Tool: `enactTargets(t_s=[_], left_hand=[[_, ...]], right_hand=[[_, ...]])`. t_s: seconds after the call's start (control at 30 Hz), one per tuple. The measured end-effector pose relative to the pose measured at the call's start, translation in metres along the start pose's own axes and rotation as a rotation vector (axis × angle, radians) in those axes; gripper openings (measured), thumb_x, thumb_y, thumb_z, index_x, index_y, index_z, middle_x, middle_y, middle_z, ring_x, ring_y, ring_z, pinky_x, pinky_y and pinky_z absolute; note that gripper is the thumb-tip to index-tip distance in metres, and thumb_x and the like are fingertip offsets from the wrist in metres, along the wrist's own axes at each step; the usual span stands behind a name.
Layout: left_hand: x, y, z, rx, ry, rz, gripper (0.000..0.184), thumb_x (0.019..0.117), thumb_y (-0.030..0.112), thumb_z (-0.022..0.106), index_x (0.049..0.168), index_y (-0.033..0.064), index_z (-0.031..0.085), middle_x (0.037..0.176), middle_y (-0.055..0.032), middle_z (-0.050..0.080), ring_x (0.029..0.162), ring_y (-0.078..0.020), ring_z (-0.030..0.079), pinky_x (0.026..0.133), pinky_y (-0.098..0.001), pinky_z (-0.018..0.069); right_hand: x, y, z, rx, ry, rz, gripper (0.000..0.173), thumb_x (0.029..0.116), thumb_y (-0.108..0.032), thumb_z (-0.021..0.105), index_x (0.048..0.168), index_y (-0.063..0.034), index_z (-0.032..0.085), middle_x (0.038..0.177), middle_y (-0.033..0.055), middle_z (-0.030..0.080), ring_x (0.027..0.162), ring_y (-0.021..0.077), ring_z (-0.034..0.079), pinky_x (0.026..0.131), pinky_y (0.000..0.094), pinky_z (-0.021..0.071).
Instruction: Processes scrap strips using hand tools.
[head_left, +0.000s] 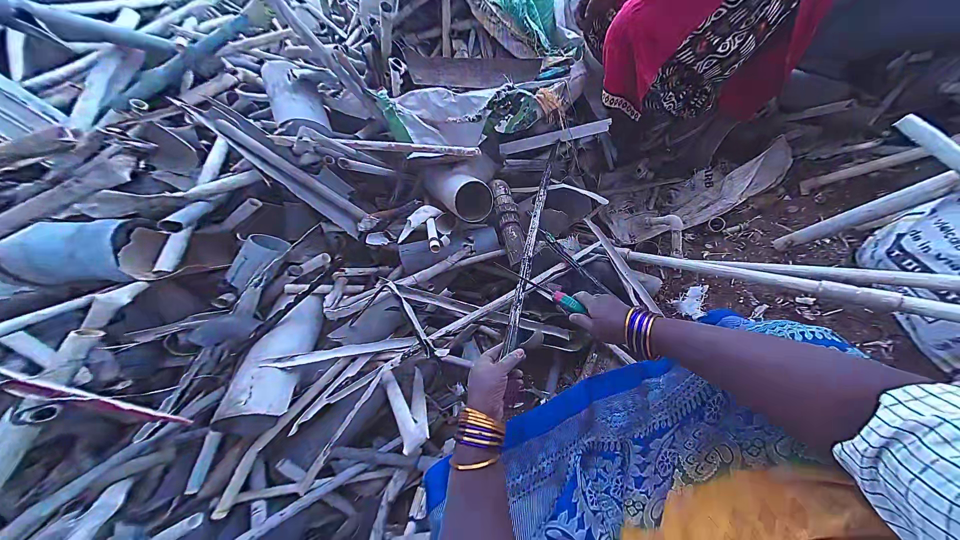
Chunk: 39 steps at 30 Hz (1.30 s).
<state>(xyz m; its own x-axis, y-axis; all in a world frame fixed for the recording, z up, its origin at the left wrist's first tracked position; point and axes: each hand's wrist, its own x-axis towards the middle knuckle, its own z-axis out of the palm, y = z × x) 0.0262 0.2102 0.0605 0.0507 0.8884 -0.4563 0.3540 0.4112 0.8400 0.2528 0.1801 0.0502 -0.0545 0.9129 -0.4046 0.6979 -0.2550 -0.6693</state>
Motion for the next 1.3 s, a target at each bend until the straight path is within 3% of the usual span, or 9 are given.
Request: enactTargets(t_s=[0.17,0.4,0.63,0.7,0.83,0.93,1.03,1.1,1.3], left_hand=[[0.01,0.005,-0.03,0.114,-0.117,-0.032,0.045,0.0974,0.003,0.066,0.14,0.0006,0.053,0.099,-0.0126,0.069,0.067,-0.0118,0.065,0.056,-0.0232,0.0522],[0.014,-0.013,-0.037,-0.224,-0.204,0.102,0.041,0.1042,-0.003,0.048,0.144,0.0052,0.045,0.111,-0.0107,0.068,0.079,-0.0138,0.07,0.069,-0.0262,0.0581],[0.001,-0.008,-0.031,-0.395,-0.126,0.195,0.037,0.1012,-0.01,0.049,0.137,-0.0031,0.05,0.116,-0.0127,0.067,0.092,-0.0153,0.071,0.084,-0.0291,0.0598],[0.003,-0.009,-0.027,-0.406,-0.076,0.203,0.034,0.103,-0.006,0.05,0.137,-0.0053,0.052,0.117,-0.0147,0.067,0.095,-0.0156,0.071,0.086,-0.0288,0.0587],[0.004,-0.005,-0.016,-0.435,-0.039,0.232,0.029,0.1065,0.007,0.052,0.132,-0.0061,0.056,0.113,-0.0139,0.069,0.096,-0.0141,0.07,0.088,-0.0281,0.057],[0.001,-0.002,-0.006,-0.425,-0.045,0.174,0.031,0.1094,0.017,0.049,0.13,-0.0049,0.056,0.107,-0.0122,0.071,0.089,-0.0131,0.071,0.082,-0.0269,0.0583],[0.001,0.003,0.002,-0.544,-0.014,0.135,0.036,0.1105,0.025,0.048,0.133,-0.0029,0.054,0.111,-0.013,0.072,0.091,-0.0156,0.073,0.082,-0.0281,0.0595],[-0.002,0.003,0.007,-0.588,0.041,0.121,0.039,0.1104,0.03,0.048,0.133,-0.0011,0.054,0.113,-0.0123,0.073,0.095,-0.0162,0.074,0.084,-0.0289,0.0595],[0.006,0.004,0.019,-0.612,0.134,0.125,0.044,0.1099,0.029,0.049,0.136,-0.0057,0.052,0.127,-0.0209,0.062,0.108,-0.023,0.066,0.096,-0.0367,0.0543]], right_hand=[[0.019,0.016,0.016,-0.146,0.021,0.005,0.056,0.1106,-0.028,0.045,0.162,-0.0112,0.029,0.124,0.0304,0.064,0.116,0.0474,0.063,0.101,0.0615,0.0464],[0.014,0.013,0.03,-0.07,0.142,-0.023,0.053,0.1102,-0.025,0.046,0.158,-0.0051,0.034,0.118,0.0309,0.066,0.109,0.0481,0.066,0.096,0.0628,0.048],[-0.019,-0.014,0.056,-0.16,0.097,-0.269,0.053,0.1085,-0.026,0.05,0.157,-0.006,0.038,0.105,0.0248,0.071,0.096,0.0424,0.07,0.086,0.0598,0.0532],[-0.007,-0.005,0.048,0.047,0.134,-0.195,0.045,0.109,-0.023,0.049,0.149,-0.0029,0.047,0.101,0.0232,0.069,0.087,0.0343,0.068,0.082,0.0514,0.0539],[-0.007,-0.007,0.041,0.413,-0.053,-0.133,0.033,0.1114,-0.025,0.037,0.118,0.002,0.055,0.072,0.0032,0.055,0.055,0.0074,0.055,0.056,0.0235,0.051],[-0.011,-0.014,0.045,0.464,-0.091,-0.069,0.037,0.111,-0.022,0.029,0.132,0.0019,0.048,0.081,0.0062,0.056,0.057,0.0099,0.057,0.058,0.0259,0.0528],[-0.001,-0.017,0.042,0.505,0.069,-0.031,0.051,0.1122,-0.025,0.029,0.163,-0.0169,0.023,0.08,0.0091,0.055,0.05,0.0127,0.048,0.049,0.0282,0.0452],[0.002,-0.023,0.048,0.437,0.132,0.0,0.053,0.1135,-0.034,0.03,0.165,-0.025,0.02,0.081,0.0135,0.056,0.052,0.0175,0.047,0.05,0.0331,0.0442],[-0.027,-0.045,0.059,0.183,0.059,-0.171,0.053,0.1116,-0.022,0.037,0.162,-0.0083,0.028,0.105,0.0202,0.067,0.083,0.0229,0.063,0.082,0.0386,0.0519]])
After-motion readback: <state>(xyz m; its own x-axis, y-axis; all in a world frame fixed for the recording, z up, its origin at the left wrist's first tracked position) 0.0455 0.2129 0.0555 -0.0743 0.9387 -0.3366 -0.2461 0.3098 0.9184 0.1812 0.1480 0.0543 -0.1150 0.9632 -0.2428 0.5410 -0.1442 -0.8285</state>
